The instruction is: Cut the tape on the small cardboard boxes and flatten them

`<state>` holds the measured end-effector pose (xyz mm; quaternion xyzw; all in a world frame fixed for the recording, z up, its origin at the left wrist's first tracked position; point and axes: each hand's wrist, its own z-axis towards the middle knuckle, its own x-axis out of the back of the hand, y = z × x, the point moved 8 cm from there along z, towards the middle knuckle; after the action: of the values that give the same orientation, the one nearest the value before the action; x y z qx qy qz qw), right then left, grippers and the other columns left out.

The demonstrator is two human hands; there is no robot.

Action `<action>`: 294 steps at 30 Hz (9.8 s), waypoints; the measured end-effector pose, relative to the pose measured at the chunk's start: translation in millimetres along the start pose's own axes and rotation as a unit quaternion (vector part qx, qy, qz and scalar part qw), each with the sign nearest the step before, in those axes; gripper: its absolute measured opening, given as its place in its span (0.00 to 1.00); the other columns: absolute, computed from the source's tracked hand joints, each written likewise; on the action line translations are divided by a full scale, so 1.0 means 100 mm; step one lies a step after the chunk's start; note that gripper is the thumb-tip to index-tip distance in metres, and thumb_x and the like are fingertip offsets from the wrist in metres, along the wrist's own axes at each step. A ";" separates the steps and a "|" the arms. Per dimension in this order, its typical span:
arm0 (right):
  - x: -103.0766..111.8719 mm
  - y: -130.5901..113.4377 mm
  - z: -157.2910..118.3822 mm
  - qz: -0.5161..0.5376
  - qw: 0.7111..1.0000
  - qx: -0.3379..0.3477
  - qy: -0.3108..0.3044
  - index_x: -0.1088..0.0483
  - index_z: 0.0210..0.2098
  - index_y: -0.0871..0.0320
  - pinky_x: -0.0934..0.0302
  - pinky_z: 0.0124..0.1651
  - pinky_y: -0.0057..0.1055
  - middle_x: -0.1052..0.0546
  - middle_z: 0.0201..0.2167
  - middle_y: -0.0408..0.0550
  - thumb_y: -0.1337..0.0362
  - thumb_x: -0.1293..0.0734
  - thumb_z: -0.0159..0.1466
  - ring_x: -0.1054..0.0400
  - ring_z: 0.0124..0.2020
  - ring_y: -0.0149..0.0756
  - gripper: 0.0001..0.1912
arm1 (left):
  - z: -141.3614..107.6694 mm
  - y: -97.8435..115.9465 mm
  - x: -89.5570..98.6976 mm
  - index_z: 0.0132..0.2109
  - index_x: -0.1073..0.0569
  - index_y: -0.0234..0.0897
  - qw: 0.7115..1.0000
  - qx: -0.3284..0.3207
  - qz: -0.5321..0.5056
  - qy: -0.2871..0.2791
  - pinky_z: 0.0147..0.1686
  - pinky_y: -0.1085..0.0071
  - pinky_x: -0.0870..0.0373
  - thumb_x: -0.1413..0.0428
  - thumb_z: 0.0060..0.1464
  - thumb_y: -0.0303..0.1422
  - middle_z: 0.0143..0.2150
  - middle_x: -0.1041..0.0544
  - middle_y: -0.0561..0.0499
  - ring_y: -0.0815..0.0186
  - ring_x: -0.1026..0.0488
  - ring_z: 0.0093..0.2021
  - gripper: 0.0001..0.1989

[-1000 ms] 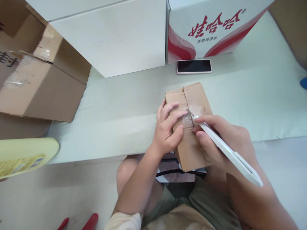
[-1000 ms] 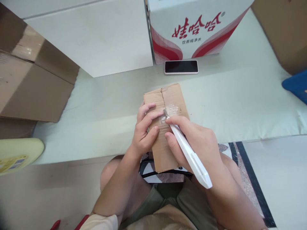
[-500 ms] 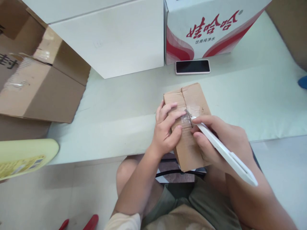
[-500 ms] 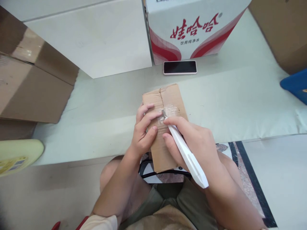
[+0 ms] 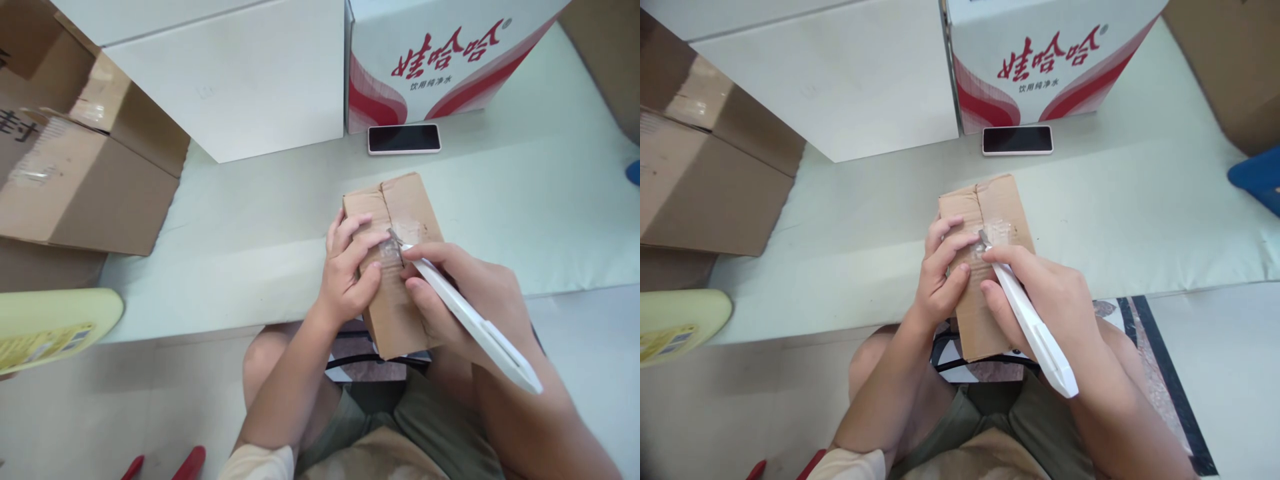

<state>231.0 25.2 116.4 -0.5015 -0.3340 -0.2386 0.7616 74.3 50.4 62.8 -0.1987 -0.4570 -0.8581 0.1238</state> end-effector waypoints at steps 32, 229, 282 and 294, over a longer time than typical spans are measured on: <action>0.01 0.00 0.01 0.012 1.000 -0.014 -0.012 0.24 0.50 0.51 0.30 0.32 0.29 0.15 0.34 0.44 0.60 0.32 0.70 0.19 0.29 0.37 0.11 | 0.00 -0.02 -0.01 0.58 0.25 0.44 1.000 0.009 -0.001 -0.001 0.72 0.47 0.39 0.52 0.72 0.47 0.66 0.27 0.42 0.51 0.32 0.69 0.20; 0.02 -0.06 -0.01 0.028 0.999 0.018 -0.007 0.27 0.51 0.51 0.31 0.31 0.26 0.17 0.33 0.42 0.63 0.32 0.71 0.23 0.25 0.31 0.10 | -0.01 -0.01 0.01 0.57 0.25 0.44 0.999 -0.019 -0.019 0.026 0.71 0.48 0.37 0.51 0.72 0.46 0.64 0.27 0.42 0.53 0.29 0.67 0.17; 0.02 -0.03 -0.01 0.035 0.999 0.000 -0.019 0.26 0.50 0.51 0.28 0.32 0.28 0.15 0.34 0.44 0.63 0.31 0.69 0.20 0.29 0.36 0.10 | 0.00 -0.02 0.00 0.57 0.25 0.43 0.999 -0.014 -0.018 0.022 0.71 0.46 0.39 0.51 0.71 0.46 0.65 0.27 0.42 0.51 0.30 0.67 0.18; 0.04 -0.05 -0.01 0.019 1.000 0.011 -0.015 0.26 0.49 0.50 0.27 0.31 0.28 0.16 0.33 0.43 0.62 0.32 0.69 0.20 0.27 0.36 0.09 | 0.00 -0.02 -0.01 0.57 0.25 0.43 1.000 -0.008 -0.009 0.019 0.70 0.46 0.37 0.52 0.72 0.47 0.64 0.27 0.41 0.51 0.30 0.67 0.19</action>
<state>230.1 21.9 122.2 -0.5027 -0.3381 -0.2129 0.7666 74.3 51.4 60.5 -0.1788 -0.4497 -0.8664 0.1234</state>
